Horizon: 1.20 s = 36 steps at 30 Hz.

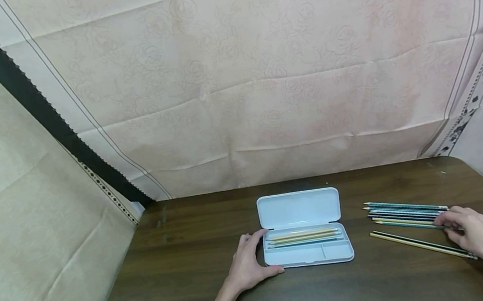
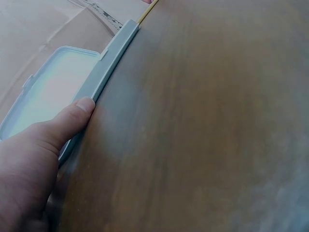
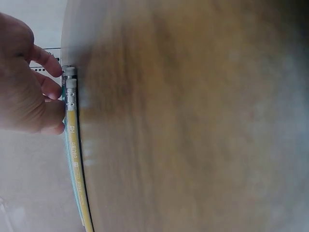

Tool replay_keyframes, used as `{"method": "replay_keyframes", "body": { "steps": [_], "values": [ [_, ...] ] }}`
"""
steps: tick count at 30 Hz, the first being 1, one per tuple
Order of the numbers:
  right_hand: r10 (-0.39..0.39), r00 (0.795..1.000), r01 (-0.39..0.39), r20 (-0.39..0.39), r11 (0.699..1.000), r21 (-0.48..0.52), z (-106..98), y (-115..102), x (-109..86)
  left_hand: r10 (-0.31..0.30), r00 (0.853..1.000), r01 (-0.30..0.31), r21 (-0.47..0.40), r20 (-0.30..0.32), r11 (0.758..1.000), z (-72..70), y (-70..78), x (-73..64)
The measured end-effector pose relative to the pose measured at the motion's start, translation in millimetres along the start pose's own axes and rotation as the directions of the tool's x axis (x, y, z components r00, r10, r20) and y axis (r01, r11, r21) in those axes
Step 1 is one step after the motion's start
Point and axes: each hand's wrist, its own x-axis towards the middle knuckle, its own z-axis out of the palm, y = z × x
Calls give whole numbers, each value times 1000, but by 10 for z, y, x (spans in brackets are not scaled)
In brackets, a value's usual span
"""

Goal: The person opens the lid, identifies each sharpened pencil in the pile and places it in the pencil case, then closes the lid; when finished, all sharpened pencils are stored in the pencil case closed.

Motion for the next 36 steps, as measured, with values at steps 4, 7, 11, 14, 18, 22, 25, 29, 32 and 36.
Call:
{"method": "replay_keyframes", "body": {
  "steps": [4, 7, 11, 14, 18, 22, 25, 29, 32, 36],
  "values": [
    [-7, 1000, 7, 14, 1000, -1, -6, 8, -2, -9, 1000, 9, -3, 7, 1000, -5, 2, -1],
    [-10, 1000, 10, 26, 1000, 1, -11, 13, 0, -14, 1000, 14, -1, 11, 1000, -5, 2, 0],
    [-3, 997, 3, 75, 1000, 2, -31, 12, 7, -7, 1000, 7, 3, 7, 1000, -2, 0, 3],
    [7, 993, -6, 118, 1000, -9, -50, 14, 14, 4, 1000, -4, 4, 3, 1000, 2, -4, 3],
    [22, 987, -20, 158, 1000, -14, -65, 18, 19, 13, 1000, -13, 1, -1, 1000, 3, -3, 1],
    [20, 983, -20, 180, 1000, 0, -68, 23, 26, 10, 1000, -10, -1, -1, 1000, -2, -3, -4],
    [8, 983, -11, 183, 1000, 11, -69, 26, 28, 8, 1000, -8, -2, 0, 1000, -2, -4, -5],
    [6, 981, -11, 193, 1000, 23, -74, 23, 26, 9, 1000, -9, 0, 2, 1000, -2, -2, -7],
    [1, 982, -7, 190, 1000, 30, -80, 18, 23, 8, 1000, -8, 1, 4, 1000, -2, -2, -6],
    [-27, 986, 20, 163, 999, 45, -78, 3, 25, 9, 1000, -9, 0, 4, 1000, -1, -4, -1]
  ]
}}
